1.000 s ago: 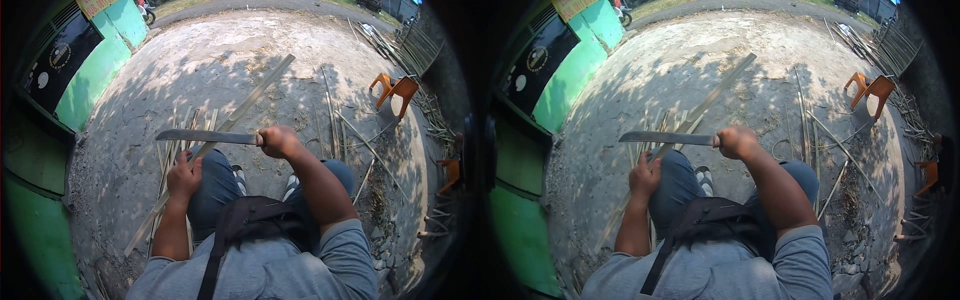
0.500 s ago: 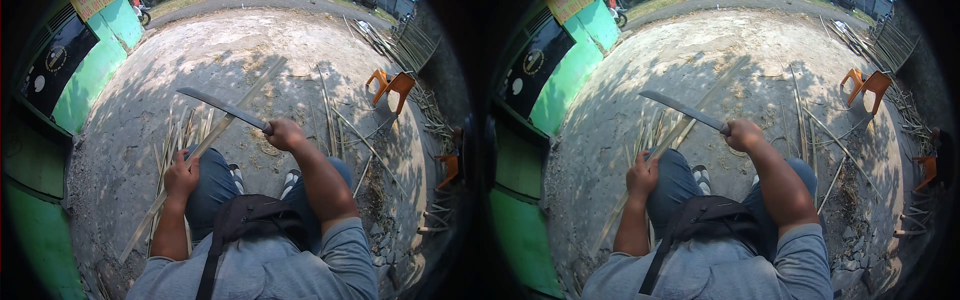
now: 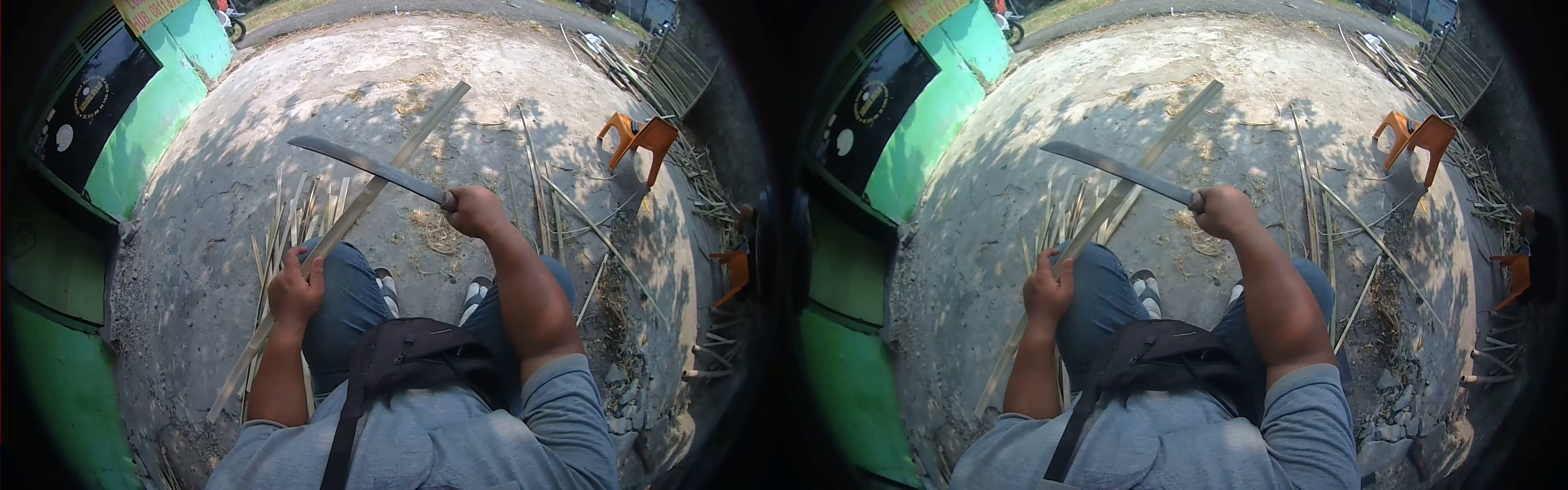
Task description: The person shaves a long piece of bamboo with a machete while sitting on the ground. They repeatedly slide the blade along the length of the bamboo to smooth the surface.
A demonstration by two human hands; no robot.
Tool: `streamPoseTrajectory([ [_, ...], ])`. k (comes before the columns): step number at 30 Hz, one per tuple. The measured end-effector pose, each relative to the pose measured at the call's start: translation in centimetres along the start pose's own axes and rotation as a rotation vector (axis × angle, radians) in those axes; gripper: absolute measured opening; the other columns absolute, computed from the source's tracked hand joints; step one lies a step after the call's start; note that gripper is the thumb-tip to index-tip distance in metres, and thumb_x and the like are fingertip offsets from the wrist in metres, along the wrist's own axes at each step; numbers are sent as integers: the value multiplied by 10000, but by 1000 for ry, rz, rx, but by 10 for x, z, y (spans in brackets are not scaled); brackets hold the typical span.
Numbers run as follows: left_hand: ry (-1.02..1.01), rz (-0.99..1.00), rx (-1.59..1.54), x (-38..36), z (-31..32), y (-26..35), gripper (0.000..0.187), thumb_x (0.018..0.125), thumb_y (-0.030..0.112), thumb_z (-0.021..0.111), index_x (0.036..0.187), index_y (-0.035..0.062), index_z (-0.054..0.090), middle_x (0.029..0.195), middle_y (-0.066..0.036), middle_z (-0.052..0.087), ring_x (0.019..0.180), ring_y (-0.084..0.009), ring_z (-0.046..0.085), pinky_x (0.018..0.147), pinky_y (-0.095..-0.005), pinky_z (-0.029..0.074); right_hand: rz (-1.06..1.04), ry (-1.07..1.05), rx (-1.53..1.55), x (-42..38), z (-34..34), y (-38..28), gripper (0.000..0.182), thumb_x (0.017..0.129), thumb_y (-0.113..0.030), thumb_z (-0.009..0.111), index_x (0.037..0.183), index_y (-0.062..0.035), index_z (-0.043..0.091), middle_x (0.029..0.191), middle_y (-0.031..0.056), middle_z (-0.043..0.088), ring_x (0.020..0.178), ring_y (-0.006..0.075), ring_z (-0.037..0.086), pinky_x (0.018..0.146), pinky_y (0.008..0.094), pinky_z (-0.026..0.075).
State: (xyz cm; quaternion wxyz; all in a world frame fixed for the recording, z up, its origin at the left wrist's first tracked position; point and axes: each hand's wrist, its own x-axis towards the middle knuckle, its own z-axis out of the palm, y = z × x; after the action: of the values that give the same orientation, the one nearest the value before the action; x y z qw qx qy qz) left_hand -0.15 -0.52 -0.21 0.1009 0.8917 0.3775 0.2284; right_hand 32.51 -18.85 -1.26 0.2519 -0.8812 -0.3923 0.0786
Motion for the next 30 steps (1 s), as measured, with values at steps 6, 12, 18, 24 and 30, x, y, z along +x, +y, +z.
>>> streamPoseTrajectory([
  [6,16,37,60,2,3,-2,418,1011,441,613,1268,111,600,735,-204,718,726,-454,717,656,-564,543,14,-1,120,1,7,14,230,936,-346,678,998,-150,782,958,178,752,933,410,713,819,507,577],
  [12,15,24,68,1,2,0,414,1010,438,612,1266,112,602,718,-200,714,712,-452,716,648,-563,543,-124,-68,30,-10,13,-9,185,891,-312,706,984,-169,778,975,152,755,932,387,719,822,483,582],
  [18,46,82,34,1,7,-5,402,1008,417,624,1253,99,607,679,-191,699,672,-437,711,613,-541,542,-349,-133,-120,-17,19,-30,143,892,-283,677,916,-158,741,929,137,746,915,368,723,800,481,580],
  [24,49,64,-16,0,5,-5,396,1013,419,622,1246,98,611,660,-180,692,668,-424,715,610,-532,541,-305,-48,-97,-9,10,-17,170,907,-297,674,926,-152,760,899,164,744,892,378,725,802,489,585],
  [30,25,21,-12,0,3,-3,419,1022,430,600,1280,99,605,720,-195,708,745,-452,717,676,-549,537,-63,-26,-3,1,11,5,223,925,-334,671,988,-151,780,934,175,744,897,392,720,815,500,582],
])
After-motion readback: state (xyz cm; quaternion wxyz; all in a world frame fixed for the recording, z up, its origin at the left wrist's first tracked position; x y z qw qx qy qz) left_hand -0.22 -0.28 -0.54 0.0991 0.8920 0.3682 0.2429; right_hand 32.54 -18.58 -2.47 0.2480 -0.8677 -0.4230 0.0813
